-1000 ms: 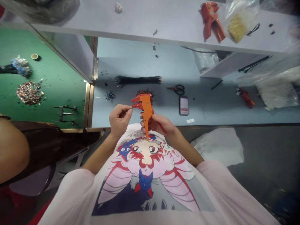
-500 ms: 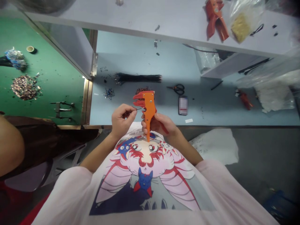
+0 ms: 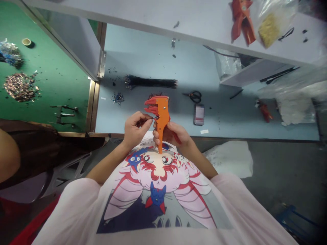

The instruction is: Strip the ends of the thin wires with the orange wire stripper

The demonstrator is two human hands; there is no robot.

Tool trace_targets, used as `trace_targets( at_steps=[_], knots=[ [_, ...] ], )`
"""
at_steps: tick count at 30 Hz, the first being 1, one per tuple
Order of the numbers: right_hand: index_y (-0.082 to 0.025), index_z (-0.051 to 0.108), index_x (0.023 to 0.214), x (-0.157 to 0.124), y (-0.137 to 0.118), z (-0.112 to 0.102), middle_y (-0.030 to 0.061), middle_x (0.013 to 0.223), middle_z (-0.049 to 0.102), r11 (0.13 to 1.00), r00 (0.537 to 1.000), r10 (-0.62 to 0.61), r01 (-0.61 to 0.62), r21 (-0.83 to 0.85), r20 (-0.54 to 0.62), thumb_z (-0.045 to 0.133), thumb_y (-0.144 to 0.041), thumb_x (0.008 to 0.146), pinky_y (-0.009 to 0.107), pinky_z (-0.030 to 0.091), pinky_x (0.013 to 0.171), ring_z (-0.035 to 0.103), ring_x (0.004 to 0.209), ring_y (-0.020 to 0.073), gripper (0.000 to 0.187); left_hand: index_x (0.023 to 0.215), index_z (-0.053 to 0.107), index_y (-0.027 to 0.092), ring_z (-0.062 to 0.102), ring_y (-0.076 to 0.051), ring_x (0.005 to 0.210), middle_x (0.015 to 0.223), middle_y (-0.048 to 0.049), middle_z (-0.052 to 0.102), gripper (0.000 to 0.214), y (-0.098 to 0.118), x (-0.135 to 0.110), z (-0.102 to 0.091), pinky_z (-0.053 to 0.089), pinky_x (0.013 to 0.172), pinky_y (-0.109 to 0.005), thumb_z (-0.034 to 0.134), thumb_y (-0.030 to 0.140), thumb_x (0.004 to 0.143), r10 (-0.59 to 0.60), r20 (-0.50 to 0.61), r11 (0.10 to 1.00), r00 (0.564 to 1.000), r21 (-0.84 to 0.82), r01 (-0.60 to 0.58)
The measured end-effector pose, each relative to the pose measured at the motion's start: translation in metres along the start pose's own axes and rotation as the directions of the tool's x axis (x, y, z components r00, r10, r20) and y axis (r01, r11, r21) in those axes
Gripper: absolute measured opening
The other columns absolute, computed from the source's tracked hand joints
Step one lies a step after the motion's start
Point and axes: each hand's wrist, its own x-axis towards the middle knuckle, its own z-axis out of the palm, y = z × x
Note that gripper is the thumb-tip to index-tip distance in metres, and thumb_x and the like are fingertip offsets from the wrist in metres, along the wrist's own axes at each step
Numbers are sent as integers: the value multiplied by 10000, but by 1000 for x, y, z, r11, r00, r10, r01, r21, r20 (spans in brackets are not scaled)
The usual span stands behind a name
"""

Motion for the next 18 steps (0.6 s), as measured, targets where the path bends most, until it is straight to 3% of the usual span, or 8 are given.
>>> trace_targets(
  at_steps=[4,9,13,18],
  knots=[
    [-184,498,983,-1,-1,0,45,835,611,1000,1000,8,-8,-8,-23,426,-448,888,355,535,649,618,690,167,290,729,623,188,522,-100,634,699,3,584,98,-2,0,1,422,601,-238,611,257,796,-14,11,1000,1000,-27,14],
    [-172,519,1017,-7,-4,0,37,811,607,999,998,-30,29,-20,-58,466,-454,869,338,532,644,623,656,160,323,751,629,192,522,-95,640,695,9,578,72,-4,2,-3,409,581,-226,621,253,790,57,-137,997,989,-45,-63],
    [-158,526,1046,-13,-5,-1,46,822,619,998,997,-52,51,-38,-51,487,-449,868,345,537,658,639,674,167,343,772,644,201,505,-88,627,692,12,568,57,-5,6,-8,388,566,-223,620,248,796,102,-207,995,973,4,-103],
    [-150,536,1050,-15,-4,-1,60,844,629,991,998,-62,58,-117,-31,514,-459,861,328,544,641,645,690,171,363,804,663,211,489,-88,617,730,1,585,60,-3,10,-14,382,556,-229,622,254,803,172,-200,982,965,118,-150]
  ],
)
